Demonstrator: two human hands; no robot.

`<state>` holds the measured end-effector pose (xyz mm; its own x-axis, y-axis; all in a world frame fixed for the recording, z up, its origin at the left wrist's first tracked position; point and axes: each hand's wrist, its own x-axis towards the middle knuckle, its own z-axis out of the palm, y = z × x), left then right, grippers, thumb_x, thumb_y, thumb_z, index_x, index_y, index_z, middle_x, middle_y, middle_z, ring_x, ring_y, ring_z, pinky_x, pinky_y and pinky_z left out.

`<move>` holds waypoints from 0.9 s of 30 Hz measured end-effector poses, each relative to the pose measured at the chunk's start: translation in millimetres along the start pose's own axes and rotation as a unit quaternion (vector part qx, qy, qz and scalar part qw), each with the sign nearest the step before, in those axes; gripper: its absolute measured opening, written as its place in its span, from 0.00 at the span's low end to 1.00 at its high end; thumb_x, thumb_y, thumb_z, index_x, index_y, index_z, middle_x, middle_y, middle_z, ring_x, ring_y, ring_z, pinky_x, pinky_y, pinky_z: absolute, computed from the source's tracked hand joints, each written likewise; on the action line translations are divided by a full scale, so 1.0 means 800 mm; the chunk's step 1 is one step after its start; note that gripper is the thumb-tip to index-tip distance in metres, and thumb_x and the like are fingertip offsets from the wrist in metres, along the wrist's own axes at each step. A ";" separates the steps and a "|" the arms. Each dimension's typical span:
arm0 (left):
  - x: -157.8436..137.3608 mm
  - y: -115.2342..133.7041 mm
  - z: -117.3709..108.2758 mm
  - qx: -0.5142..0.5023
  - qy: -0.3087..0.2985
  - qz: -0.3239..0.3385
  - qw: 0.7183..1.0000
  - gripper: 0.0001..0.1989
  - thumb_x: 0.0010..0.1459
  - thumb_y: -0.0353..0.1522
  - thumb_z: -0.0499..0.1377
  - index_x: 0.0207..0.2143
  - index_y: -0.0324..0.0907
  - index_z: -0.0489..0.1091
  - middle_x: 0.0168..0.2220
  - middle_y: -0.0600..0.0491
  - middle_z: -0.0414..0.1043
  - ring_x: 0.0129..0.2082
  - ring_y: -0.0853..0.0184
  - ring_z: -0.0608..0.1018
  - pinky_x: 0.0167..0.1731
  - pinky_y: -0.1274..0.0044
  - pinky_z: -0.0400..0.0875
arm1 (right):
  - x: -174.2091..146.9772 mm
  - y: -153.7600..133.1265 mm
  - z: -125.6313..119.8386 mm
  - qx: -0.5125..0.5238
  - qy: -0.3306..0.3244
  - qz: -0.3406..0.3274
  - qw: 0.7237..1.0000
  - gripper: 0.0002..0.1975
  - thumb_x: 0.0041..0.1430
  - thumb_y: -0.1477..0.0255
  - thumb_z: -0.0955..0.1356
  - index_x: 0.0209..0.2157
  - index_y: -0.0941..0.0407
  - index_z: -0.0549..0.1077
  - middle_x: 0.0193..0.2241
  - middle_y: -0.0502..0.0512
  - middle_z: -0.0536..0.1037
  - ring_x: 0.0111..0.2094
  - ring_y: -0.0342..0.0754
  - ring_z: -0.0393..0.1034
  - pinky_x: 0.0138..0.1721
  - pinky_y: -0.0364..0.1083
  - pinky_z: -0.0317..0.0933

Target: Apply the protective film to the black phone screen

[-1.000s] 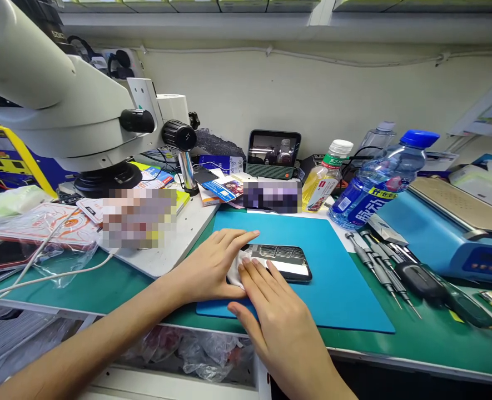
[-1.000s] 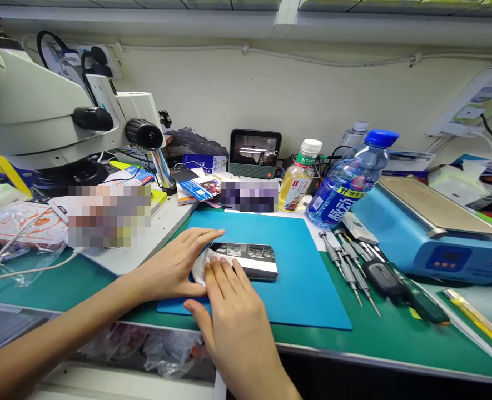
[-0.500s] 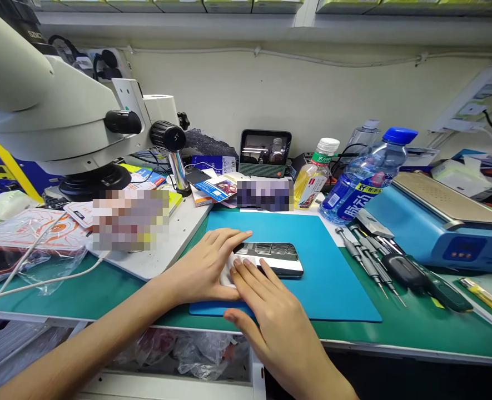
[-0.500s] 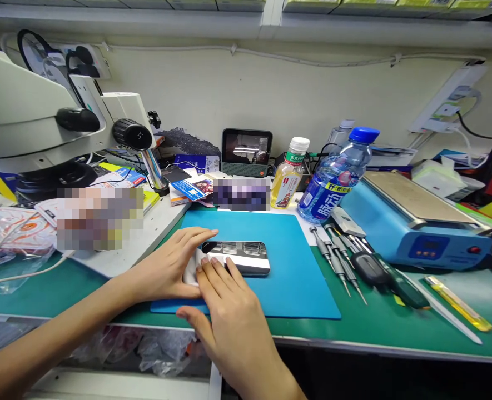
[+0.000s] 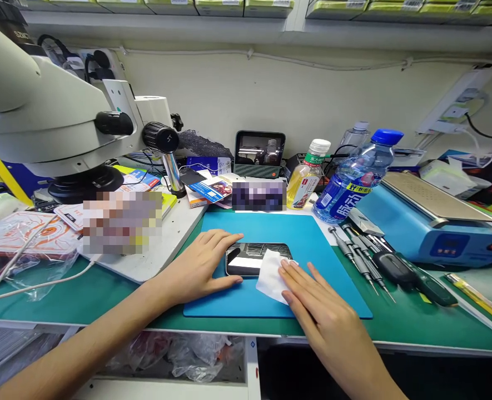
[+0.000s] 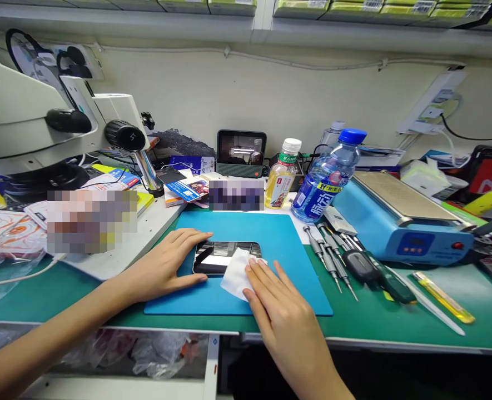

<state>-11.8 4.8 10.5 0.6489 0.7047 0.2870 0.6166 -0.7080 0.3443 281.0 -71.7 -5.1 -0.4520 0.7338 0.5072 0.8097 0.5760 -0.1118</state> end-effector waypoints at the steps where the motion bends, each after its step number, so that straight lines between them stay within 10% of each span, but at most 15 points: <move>1: 0.000 0.000 0.000 -0.001 0.001 -0.003 1.000 0.37 0.68 0.45 0.64 0.72 0.46 0.52 0.65 0.41 0.68 0.65 0.49 0.69 0.65 0.55 0.66 | -0.004 0.003 0.000 0.008 0.008 0.005 1.000 0.20 0.75 0.71 0.64 0.64 0.57 0.72 0.64 0.58 0.75 0.64 0.56 0.71 0.67 0.62 0.66; 14: -0.001 0.000 0.002 -0.015 0.007 -0.010 1.000 0.36 0.68 0.43 0.65 0.71 0.47 0.52 0.63 0.44 0.70 0.63 0.50 0.70 0.64 0.55 0.68 | 0.023 0.054 -0.021 -0.060 0.098 0.055 0.992 0.13 0.74 0.69 0.65 0.43 0.52 0.83 0.40 0.54 0.88 0.46 0.56 0.83 0.55 0.57 0.75; 27: -0.001 0.000 0.003 -0.017 0.012 -0.019 1.000 0.36 0.67 0.43 0.65 0.71 0.48 0.54 0.63 0.45 0.70 0.63 0.50 0.72 0.63 0.56 0.69 | 0.058 0.137 -0.015 -0.089 0.038 0.126 0.987 0.20 0.74 0.63 0.61 0.51 0.58 0.81 0.48 0.63 0.86 0.48 0.62 0.81 0.51 0.61 0.72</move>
<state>-11.5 4.1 8.1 0.6144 0.7318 0.2951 0.6241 -0.6795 0.3857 353.1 21.2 16.8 -0.2038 0.8129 0.5456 0.9488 0.3015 -0.0948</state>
